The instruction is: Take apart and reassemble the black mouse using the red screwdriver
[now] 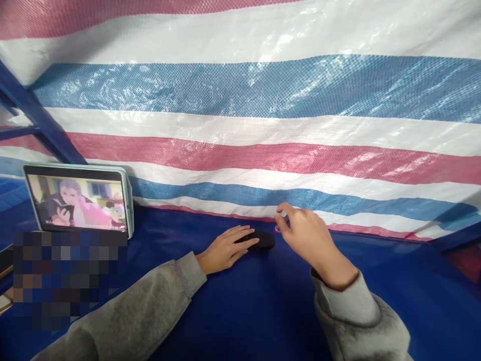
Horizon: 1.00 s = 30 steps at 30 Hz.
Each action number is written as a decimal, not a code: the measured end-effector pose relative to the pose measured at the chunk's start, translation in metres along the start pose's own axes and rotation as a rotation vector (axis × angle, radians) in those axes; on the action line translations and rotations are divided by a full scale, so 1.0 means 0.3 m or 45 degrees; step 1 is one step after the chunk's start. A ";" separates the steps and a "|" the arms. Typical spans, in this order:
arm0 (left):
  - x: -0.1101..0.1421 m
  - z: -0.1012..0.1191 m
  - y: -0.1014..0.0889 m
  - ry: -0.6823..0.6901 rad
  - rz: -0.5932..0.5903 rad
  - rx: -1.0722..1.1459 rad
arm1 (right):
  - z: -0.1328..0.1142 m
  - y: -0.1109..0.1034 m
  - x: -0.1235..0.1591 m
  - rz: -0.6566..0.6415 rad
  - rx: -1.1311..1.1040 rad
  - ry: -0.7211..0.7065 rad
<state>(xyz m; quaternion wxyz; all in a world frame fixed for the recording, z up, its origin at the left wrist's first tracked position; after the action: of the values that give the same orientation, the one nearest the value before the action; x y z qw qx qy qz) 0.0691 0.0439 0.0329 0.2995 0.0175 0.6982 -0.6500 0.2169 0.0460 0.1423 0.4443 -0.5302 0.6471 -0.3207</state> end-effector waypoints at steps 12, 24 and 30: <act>0.006 -0.082 0.004 -0.271 0.042 0.241 | -0.077 0.272 0.158 -0.620 -0.492 -0.373; 0.016 -0.182 0.005 -0.548 0.153 0.668 | -0.116 0.292 0.235 -0.058 -0.504 -0.641; 0.009 -0.172 0.030 -0.510 0.088 0.794 | 0.011 0.330 0.197 0.201 -0.494 -0.392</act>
<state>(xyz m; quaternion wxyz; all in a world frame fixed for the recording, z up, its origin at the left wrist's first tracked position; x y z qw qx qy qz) 0.0503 0.0917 0.0224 0.4322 0.0042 0.3932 -0.8115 0.1776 0.0116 0.0393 0.4511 -0.5959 0.6607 -0.0703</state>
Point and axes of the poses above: each hand's wrist, its own x-axis away from the middle knuckle, its own y-axis out of the palm, z = x × y, the point moved 10 cm from there along -x, towards the middle knuckle, and after that the axes turned 15 degrees about -x, right-handed, at the moved point
